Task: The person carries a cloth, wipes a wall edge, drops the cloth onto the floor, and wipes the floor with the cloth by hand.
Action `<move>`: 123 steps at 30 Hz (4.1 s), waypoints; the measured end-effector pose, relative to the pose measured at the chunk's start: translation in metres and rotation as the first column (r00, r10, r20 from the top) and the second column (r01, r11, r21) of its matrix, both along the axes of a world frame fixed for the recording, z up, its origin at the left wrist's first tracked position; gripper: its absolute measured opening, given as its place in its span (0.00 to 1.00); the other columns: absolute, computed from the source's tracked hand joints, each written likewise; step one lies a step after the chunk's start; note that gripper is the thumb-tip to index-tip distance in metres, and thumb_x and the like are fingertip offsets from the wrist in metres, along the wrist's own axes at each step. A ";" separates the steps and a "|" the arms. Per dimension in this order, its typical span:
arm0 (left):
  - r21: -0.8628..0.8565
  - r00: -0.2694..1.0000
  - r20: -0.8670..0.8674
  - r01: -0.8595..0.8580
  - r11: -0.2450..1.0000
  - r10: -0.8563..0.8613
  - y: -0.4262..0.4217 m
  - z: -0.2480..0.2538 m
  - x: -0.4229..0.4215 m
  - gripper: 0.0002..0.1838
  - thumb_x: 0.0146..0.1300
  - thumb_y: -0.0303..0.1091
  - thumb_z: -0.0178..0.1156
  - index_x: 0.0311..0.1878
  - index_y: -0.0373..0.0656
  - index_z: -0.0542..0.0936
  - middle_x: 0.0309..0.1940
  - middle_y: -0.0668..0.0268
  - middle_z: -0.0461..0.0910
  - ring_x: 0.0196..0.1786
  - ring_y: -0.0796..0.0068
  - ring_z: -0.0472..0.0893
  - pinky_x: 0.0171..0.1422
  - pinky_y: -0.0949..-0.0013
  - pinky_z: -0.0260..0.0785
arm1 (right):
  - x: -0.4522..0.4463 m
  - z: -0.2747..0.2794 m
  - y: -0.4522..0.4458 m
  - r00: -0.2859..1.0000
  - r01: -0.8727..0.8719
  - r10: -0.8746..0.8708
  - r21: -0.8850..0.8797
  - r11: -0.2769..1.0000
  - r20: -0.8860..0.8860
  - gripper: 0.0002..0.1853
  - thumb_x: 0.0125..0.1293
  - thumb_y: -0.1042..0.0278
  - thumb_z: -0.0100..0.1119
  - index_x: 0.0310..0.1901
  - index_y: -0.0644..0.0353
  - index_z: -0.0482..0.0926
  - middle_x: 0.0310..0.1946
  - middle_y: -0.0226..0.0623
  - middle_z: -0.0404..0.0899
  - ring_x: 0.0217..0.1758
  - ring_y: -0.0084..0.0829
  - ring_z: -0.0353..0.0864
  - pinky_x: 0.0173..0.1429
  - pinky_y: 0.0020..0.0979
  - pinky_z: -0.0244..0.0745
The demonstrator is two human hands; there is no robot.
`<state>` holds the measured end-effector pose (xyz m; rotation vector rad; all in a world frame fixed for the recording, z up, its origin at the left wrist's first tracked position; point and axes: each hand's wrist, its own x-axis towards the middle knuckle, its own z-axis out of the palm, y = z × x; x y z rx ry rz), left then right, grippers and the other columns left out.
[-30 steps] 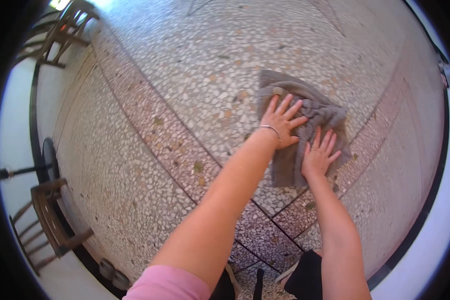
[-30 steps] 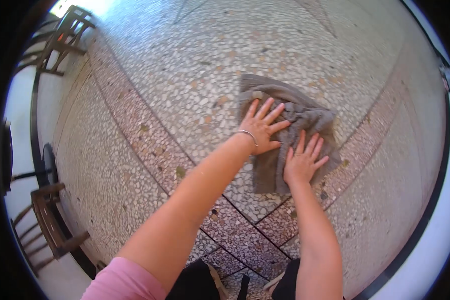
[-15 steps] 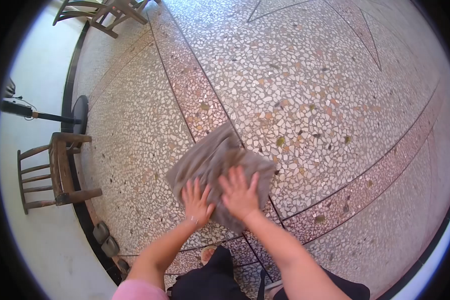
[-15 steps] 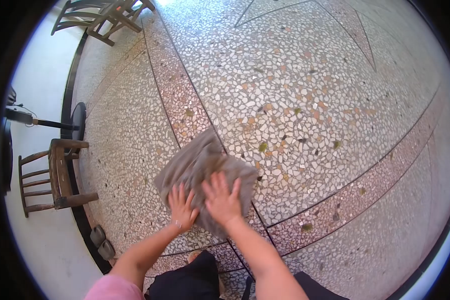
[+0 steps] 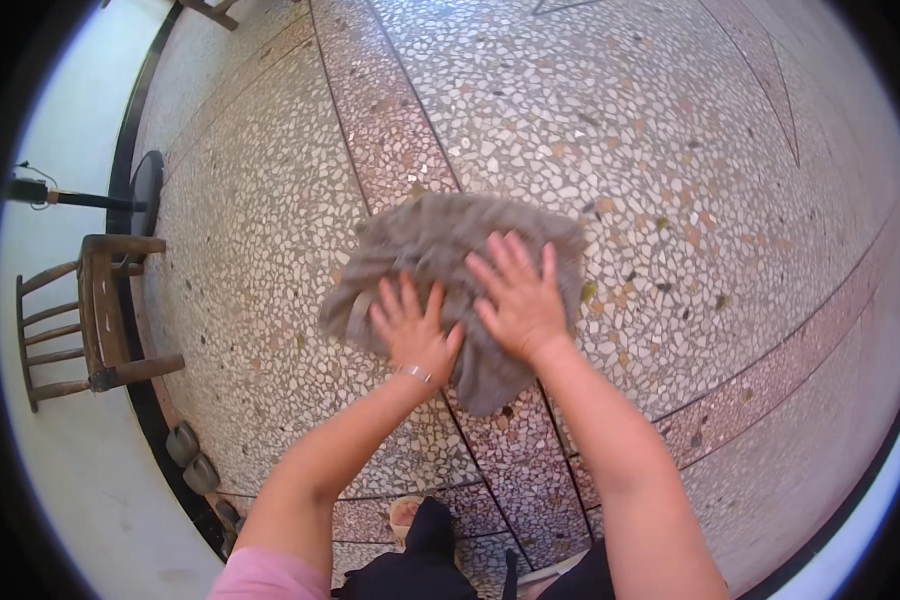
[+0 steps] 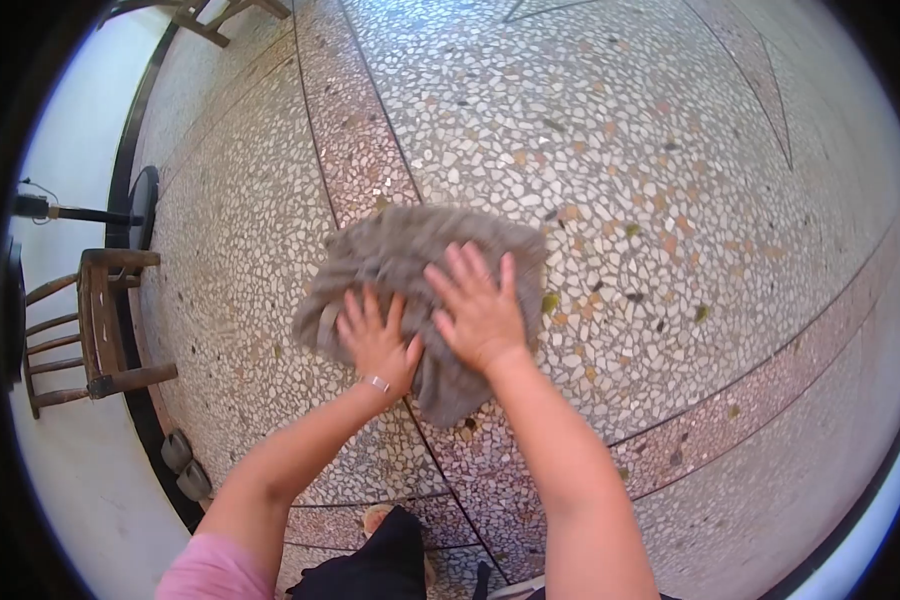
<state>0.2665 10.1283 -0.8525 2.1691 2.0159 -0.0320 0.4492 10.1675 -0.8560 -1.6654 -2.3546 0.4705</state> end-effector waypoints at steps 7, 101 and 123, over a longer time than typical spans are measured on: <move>-0.048 1.000 -0.013 0.026 0.999 -0.026 0.135 -0.003 0.050 0.37 0.66 0.51 0.55 0.78 0.59 0.59 0.82 0.51 0.39 0.82 0.40 0.32 0.78 0.31 0.28 | 0.015 -0.017 0.113 0.953 0.198 -0.225 0.147 0.969 0.203 0.32 0.70 0.49 0.51 0.75 0.35 0.62 0.80 0.31 0.51 0.84 0.32 0.43 0.82 0.60 0.33; -0.096 0.694 -0.069 0.711 0.697 -0.717 0.040 0.006 0.376 0.49 0.59 0.66 0.60 0.80 0.62 0.54 0.82 0.57 0.41 0.83 0.45 0.36 0.80 0.34 0.35 | 0.328 -0.011 -0.116 0.546 0.771 -0.815 0.265 0.580 0.195 0.31 0.69 0.46 0.53 0.73 0.38 0.66 0.78 0.36 0.56 0.82 0.37 0.50 0.74 0.73 0.38; -0.159 0.338 0.108 0.934 0.319 -0.935 -0.150 0.012 0.479 0.54 0.51 0.70 0.64 0.79 0.63 0.57 0.81 0.56 0.46 0.82 0.42 0.41 0.77 0.28 0.35 | 0.456 0.005 -0.316 0.520 0.841 -0.839 0.074 0.535 0.161 0.36 0.61 0.47 0.63 0.72 0.40 0.67 0.78 0.40 0.52 0.83 0.41 0.46 0.75 0.74 0.33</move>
